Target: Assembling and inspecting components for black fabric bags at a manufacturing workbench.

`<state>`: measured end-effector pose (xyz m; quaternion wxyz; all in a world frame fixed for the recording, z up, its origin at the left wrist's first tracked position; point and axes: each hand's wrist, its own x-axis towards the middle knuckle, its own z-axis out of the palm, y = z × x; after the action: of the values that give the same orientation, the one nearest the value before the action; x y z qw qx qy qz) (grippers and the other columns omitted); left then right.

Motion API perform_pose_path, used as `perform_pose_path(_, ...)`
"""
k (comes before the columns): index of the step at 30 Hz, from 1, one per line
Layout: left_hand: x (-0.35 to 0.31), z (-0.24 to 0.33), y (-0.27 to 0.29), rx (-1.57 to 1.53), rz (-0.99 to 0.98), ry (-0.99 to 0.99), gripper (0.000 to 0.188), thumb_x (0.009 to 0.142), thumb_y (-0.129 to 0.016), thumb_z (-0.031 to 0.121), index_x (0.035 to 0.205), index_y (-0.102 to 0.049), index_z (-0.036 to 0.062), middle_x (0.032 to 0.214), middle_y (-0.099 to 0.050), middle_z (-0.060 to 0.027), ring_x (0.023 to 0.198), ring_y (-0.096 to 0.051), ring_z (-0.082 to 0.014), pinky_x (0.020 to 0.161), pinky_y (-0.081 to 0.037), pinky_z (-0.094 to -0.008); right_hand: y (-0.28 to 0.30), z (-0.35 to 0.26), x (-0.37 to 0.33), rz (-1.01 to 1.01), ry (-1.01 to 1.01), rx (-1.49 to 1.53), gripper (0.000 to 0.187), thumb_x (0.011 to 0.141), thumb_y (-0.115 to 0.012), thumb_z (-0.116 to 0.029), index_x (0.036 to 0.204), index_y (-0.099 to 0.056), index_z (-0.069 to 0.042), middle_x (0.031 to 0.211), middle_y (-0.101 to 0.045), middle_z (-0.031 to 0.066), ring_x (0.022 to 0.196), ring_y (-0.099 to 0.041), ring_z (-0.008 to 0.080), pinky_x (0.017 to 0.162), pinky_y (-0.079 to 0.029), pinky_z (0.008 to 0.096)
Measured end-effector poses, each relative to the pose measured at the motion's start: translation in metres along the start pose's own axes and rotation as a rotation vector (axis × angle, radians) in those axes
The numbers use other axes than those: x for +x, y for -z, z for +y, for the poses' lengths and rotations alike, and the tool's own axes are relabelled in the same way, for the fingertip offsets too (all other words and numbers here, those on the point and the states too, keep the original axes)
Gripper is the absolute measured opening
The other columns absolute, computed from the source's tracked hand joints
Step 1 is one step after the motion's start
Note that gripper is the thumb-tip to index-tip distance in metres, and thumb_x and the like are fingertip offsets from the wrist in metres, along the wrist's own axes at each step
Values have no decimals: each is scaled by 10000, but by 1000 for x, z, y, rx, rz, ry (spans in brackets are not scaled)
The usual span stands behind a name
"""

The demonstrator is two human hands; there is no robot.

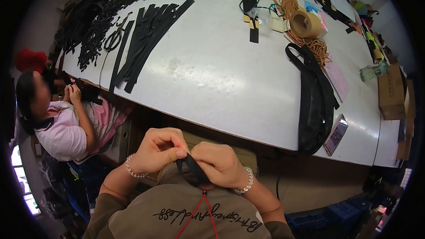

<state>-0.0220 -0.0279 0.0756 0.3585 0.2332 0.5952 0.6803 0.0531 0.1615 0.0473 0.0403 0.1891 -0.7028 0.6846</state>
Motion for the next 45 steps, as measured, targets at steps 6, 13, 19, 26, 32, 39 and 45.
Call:
perform_pose_path(6,9,4,-2,549,167,-298,65,781,-705,19,829,-664,33,708,-614,-50,605,-554,-140,542,-437,-250,3,-11,-6,285,-407,300,75,854,-632,-45,907,-645,7,815,-657,73,693,-604,108,635,-498,254)
perform_pose_path(13,11,0,-6,607,173,-297,105,760,-739,36,848,-684,29,754,-652,-60,660,-606,-135,574,-467,-245,3,-13,-5,205,-283,-5,77,780,-698,-1,827,-640,20,751,-636,41,630,-568,70,591,-464,200)
perform_pose_path(19,10,-3,-4,345,114,-91,149,779,-732,34,926,-708,20,799,-664,-69,695,-624,-109,604,-496,-232,1,-8,-8,299,-349,32,63,807,-675,-12,849,-649,28,754,-638,39,636,-570,61,586,-464,199)
perform_pose_path(26,9,-1,-3,236,59,25,146,748,-733,-45,886,-698,-16,816,-665,-69,721,-617,-105,652,-496,-211,0,-2,-9,268,-232,-61,43,822,-668,-11,842,-653,25,769,-650,66,644,-593,92,592,-476,213)
perform_pose_path(32,7,-11,-8,94,163,114,160,764,-764,46,909,-708,6,850,-689,-66,771,-640,-74,688,-528,-207,1,-2,-12,317,-380,56,44,812,-680,-2,847,-663,19,803,-669,70,687,-621,104,618,-493,220)
perform_pose_path(39,7,-21,-10,262,135,-146,218,705,-805,52,903,-718,34,825,-684,-59,757,-639,-110,661,-511,-220,6,13,-17,312,-200,140,80,798,-678,46,872,-675,18,848,-668,83,767,-619,128,685,-491,236)
perform_pose_path(45,13,-25,-18,433,161,-291,260,642,-824,12,880,-723,40,791,-682,-52,722,-631,-160,642,-482,-260,0,35,-28,370,-168,329,94,799,-683,50,884,-678,10,893,-647,86,797,-590,130,702,-471,244)
